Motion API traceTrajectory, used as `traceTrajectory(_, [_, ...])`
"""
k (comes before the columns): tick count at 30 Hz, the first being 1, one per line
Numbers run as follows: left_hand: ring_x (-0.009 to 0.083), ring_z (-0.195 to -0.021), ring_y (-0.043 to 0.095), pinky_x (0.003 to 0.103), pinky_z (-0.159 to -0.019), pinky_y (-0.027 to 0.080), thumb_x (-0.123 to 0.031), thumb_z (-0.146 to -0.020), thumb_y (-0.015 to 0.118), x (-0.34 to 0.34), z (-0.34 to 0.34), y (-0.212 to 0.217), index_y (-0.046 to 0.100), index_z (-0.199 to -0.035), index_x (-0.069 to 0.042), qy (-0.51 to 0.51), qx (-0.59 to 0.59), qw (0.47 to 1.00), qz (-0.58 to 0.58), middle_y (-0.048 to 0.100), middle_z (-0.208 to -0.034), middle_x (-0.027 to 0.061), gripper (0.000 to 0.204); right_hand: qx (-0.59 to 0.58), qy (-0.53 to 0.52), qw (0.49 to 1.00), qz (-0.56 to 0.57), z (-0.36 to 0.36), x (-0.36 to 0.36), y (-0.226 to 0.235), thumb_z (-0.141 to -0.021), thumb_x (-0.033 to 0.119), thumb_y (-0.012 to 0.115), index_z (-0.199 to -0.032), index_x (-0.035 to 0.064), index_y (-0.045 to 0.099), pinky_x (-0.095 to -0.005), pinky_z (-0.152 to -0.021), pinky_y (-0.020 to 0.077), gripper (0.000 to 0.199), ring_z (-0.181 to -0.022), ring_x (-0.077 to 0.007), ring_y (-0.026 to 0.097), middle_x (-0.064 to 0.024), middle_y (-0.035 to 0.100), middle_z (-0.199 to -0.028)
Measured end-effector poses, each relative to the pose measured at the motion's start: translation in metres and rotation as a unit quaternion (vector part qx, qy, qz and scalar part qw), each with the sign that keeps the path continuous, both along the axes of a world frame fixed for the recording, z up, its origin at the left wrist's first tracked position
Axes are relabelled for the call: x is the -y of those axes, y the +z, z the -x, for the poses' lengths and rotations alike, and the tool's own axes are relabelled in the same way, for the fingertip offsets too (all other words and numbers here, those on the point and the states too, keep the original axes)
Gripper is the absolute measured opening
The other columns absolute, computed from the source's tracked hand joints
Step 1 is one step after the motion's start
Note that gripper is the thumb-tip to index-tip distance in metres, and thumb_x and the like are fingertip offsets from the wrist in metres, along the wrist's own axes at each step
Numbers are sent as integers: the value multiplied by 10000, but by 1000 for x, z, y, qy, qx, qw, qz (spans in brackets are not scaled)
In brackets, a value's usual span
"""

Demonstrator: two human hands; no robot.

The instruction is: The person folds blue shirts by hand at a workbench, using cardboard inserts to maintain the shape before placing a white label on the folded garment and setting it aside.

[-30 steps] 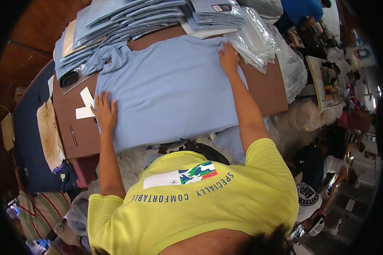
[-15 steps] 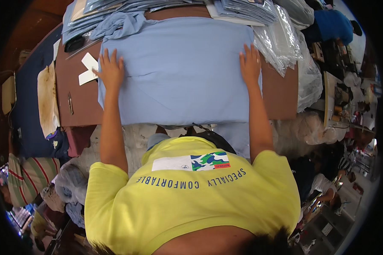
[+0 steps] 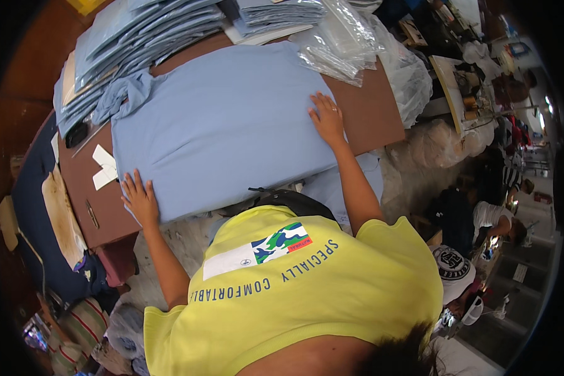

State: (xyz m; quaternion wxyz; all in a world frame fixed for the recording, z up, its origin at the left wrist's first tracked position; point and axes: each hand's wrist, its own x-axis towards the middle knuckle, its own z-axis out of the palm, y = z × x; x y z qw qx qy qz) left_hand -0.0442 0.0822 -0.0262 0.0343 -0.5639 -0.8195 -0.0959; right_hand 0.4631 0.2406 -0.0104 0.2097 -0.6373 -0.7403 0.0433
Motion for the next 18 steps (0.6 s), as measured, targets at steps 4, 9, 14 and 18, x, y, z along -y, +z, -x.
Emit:
traceTrajectory(4, [295, -1356, 184, 618, -1024, 122, -431, -930, 375, 2, -2, 2, 347, -1372, -221, 23, 4, 1000, 3, 243, -1462, 82, 490, -24, 9, 1000, -6, 5, -23, 21, -804, 181, 579, -1012, 108, 612, -442, -880, 390, 223, -1045, -290, 502, -70, 567, -1124])
traceTrajectory(9, [299, -1346, 209, 622, -1016, 138, -424, -929, 385, -3, -33, -4, 374, -1354, -198, 88, -13, 995, -41, 264, -1450, 96, 481, -198, 115, 970, -81, 42, -114, 28, -785, 93, 561, -908, 71, 631, -405, -741, 469, 143, -842, -327, 575, -123, 615, -931])
traceTrajectory(14, [297, -1337, 230, 600, -1023, 144, -398, -925, 405, -4, -38, -2, 411, -1331, -188, 93, 0, 994, -59, 304, -1432, 86, 456, -148, 159, 975, -46, 100, -196, 34, -792, 65, 514, -918, 50, 629, -423, -767, 467, 171, -880, -340, 591, -180, 617, -932])
traceTrajectory(18, [297, -1324, 254, 583, -1025, 173, -372, -906, 448, -9, -43, 3, 441, -1306, -180, 104, -1, 993, -54, 330, -1418, 83, 443, -103, 215, 971, 30, 148, -233, 22, -799, 91, 504, -958, 44, 628, -425, -780, 468, 207, -893, -361, 591, -207, 614, -946])
